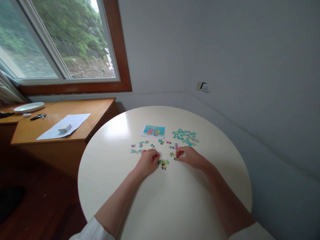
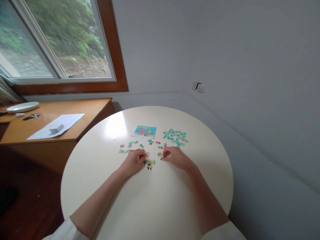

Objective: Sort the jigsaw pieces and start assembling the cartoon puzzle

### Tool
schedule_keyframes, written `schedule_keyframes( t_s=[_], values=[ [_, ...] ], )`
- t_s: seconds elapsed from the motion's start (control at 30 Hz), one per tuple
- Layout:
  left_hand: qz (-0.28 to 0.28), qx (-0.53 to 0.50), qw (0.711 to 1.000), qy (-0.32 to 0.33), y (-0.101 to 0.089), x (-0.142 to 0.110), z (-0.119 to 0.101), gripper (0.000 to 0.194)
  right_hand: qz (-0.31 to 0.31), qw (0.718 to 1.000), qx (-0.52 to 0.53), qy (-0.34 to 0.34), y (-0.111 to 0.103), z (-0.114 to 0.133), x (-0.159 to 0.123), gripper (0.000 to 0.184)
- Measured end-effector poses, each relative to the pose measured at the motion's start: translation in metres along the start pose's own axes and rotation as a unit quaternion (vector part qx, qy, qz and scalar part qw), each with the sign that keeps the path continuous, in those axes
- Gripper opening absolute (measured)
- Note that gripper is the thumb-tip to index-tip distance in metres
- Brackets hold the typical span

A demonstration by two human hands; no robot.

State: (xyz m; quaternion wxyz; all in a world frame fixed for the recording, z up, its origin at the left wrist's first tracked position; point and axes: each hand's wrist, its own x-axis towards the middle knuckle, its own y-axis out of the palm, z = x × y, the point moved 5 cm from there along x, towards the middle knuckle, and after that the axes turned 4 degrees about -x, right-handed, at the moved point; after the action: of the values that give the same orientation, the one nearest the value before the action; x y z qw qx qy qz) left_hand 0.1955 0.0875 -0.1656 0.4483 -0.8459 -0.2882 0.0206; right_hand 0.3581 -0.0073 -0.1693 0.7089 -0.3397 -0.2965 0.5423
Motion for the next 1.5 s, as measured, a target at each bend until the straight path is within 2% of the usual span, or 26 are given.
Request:
schedule_keyframes(
  t_s=[0.23,0.4,0.57,0.9,1.07,1.27,1.5],
  values=[
    [0.012,-0.020,1.000,0.014,0.002,0.000,-0.002,0.015,0.043,0.998,0.041,-0.020,0.004,0.012,-0.003,0.003],
    [0.047,-0.030,0.998,0.038,0.004,-0.002,-0.007,0.013,0.040,0.994,0.074,-0.068,0.006,0.021,-0.005,0.004],
    [0.062,-0.026,0.997,0.044,0.006,-0.003,-0.007,0.015,0.053,0.992,0.086,-0.080,0.008,0.030,-0.006,0.001],
    [0.061,-0.019,0.997,0.048,0.007,-0.003,-0.005,0.013,0.106,0.985,0.133,-0.039,0.016,0.030,-0.006,0.014],
    [0.062,-0.021,0.996,0.052,0.007,-0.004,-0.005,0.011,0.141,0.969,0.203,-0.001,0.019,0.030,-0.008,0.018],
    [0.070,-0.014,0.996,0.045,0.007,-0.002,-0.006,0.010,0.182,0.957,0.227,0.009,0.027,0.038,-0.011,0.011],
    [0.071,-0.019,0.996,0.044,0.007,-0.003,-0.006,0.010,0.182,0.953,0.242,-0.007,0.034,0.043,-0.011,0.007]
  ],
)
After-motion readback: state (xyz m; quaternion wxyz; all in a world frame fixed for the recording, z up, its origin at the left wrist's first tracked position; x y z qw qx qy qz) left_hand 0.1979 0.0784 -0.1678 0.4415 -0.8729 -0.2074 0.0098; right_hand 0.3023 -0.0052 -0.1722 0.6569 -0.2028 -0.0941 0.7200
